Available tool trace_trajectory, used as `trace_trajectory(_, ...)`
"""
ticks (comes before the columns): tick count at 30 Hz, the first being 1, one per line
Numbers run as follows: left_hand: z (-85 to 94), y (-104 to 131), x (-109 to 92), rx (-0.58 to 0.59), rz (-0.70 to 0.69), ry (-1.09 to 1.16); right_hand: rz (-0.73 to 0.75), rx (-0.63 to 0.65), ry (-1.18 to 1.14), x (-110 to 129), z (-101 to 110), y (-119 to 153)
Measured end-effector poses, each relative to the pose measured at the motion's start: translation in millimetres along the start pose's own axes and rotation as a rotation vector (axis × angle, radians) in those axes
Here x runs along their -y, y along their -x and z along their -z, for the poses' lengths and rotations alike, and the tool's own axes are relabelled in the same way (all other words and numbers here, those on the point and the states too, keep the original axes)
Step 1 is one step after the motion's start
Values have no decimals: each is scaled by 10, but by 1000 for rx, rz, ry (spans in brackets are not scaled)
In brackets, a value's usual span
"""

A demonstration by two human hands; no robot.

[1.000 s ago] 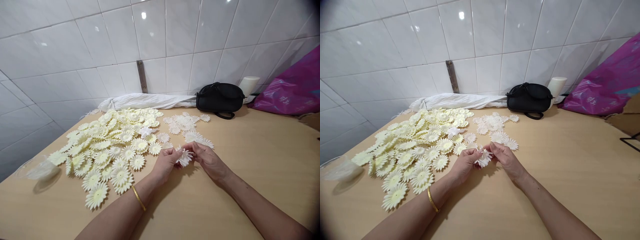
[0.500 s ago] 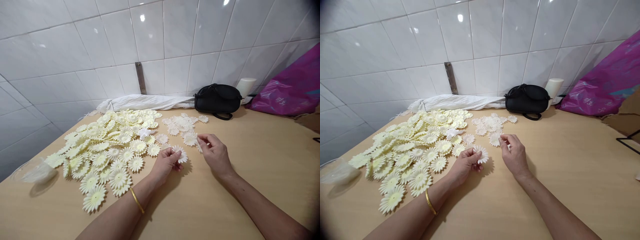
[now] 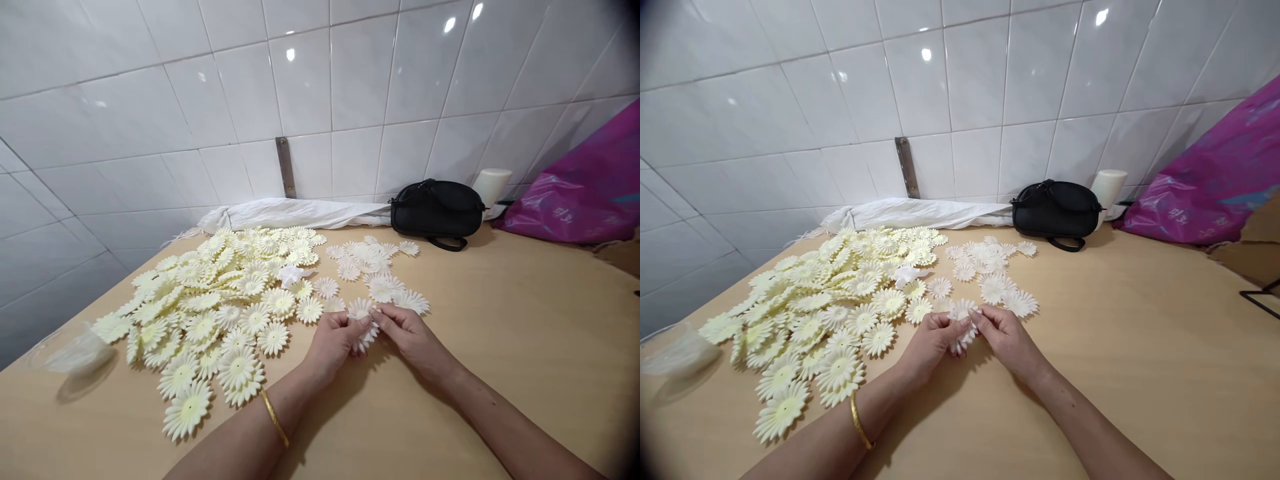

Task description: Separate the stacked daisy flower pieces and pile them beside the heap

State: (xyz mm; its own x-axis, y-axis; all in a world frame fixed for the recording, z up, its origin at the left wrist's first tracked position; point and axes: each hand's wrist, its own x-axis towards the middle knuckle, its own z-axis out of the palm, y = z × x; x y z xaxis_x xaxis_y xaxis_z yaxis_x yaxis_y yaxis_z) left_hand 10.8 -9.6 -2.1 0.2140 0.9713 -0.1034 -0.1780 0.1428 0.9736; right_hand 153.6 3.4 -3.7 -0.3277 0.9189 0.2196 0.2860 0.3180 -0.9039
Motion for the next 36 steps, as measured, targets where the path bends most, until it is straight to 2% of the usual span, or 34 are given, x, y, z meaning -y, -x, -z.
trace_trajectory(3,-18,4,1,-6,44,11,-11,-17,-41,11,10,4)
trace_trajectory(8,6,-11,17,-26,40,38,-19,-346,55,-64,182,-56)
trace_trajectory(13,26,-25,22,-82,40,-16,-94,-396,476,-213,352,-125)
trace_trajectory(15,24,-20,14,-83,32,-44,-8,-460,591,-214,333,-121)
trace_trajectory(17,21,-14,12,-70,21,-62,144,-480,602,-160,263,-95)
trace_trajectory(19,17,-15,29,-49,2,-57,319,-373,569,-85,169,-52)
trace_trajectory(22,18,-31,78,13,-29,-58,524,27,643,-50,62,1)
trace_trajectory(23,24,-35,88,19,-40,-94,562,90,692,-76,47,5)
trace_trajectory(25,47,-28,73,-35,-101,-288,544,78,812,-168,51,-9)
trace_trajectory(28,120,22,-71,-217,-276,-796,469,-59,962,-306,107,-53)
trace_trajectory(30,196,58,-215,-337,-381,-1104,445,-119,1002,-331,137,-64)
trace_trajectory(32,274,69,-327,-423,-434,-1357,443,-120,997,-294,134,-51)
trace_trajectory(34,322,53,-355,-406,-389,-1534,457,-44,966,-232,98,-25)
trace_trajectory(36,322,20,-292,-315,-334,-1614,468,54,948,-199,53,-1)
